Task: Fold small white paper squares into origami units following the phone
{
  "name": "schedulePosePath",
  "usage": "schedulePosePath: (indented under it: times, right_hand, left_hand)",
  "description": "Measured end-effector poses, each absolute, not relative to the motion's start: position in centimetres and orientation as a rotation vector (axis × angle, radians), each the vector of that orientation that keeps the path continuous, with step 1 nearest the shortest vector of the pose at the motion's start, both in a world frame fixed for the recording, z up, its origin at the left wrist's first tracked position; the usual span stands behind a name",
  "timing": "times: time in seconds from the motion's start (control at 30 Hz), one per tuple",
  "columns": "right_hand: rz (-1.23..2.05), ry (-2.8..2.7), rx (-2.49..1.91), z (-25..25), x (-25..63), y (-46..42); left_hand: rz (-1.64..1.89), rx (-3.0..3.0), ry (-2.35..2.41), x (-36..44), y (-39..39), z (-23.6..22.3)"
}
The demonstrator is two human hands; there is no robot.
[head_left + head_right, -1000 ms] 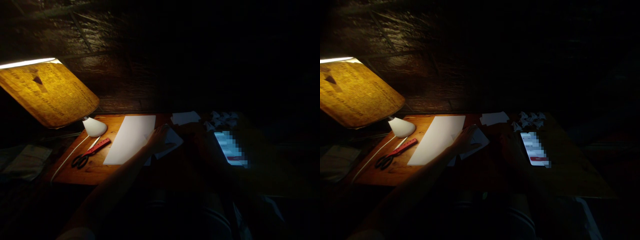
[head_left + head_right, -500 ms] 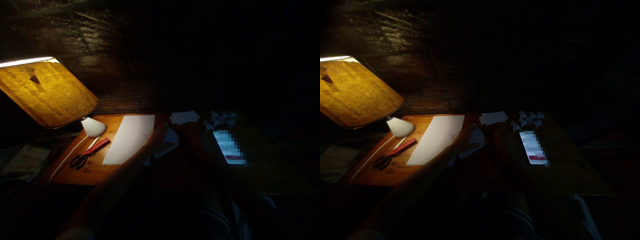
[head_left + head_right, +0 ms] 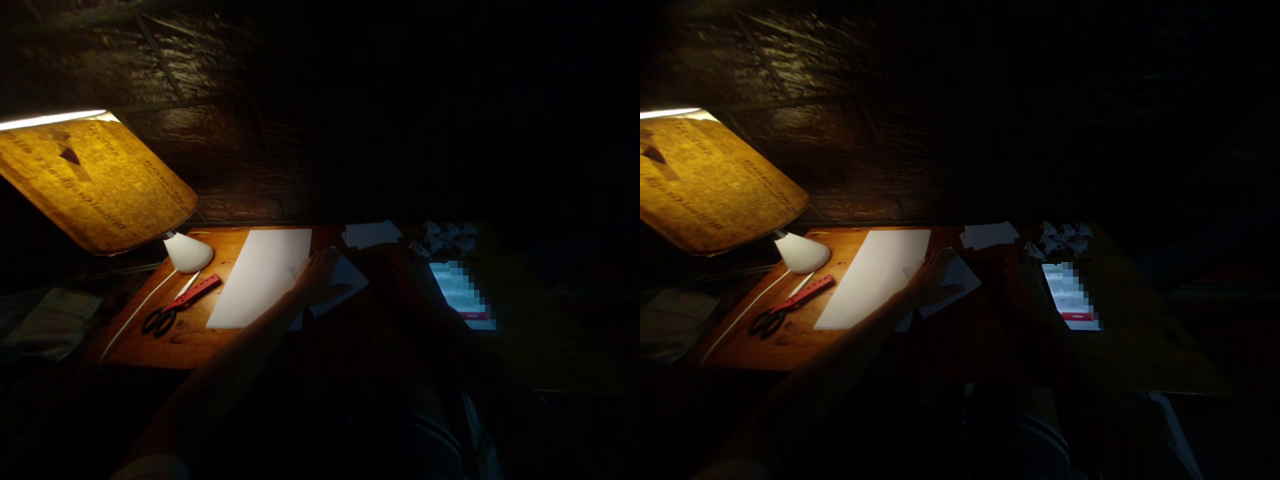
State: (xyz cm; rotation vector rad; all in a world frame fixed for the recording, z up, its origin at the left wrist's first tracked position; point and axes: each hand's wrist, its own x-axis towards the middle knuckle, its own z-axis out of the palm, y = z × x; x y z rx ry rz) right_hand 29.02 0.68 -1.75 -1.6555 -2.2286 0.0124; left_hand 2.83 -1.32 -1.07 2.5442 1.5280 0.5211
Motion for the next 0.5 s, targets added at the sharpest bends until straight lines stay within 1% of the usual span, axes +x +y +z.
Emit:
schedulePosePath:
  times: [0.17, 0.37, 0.5]
  right_hand:
    - [0.144, -2.203, -1.635, -1.2, 28.7, 0.3]
    - [0.107, -2.325, -1.585, 1.3, 25.8, -0.7]
    - [0.089, -2.312, -1.628, 2.0, 24.8, -0.4]
  left_hand:
    - [0.529, 2.533, 1.524, 2.8, -1.1, -1.2]
    - [0.536, 2.546, 1.499, 2.8, -1.1, -1.0]
    - [0.539, 2.549, 1.503, 2.9, -1.1, -1.0]
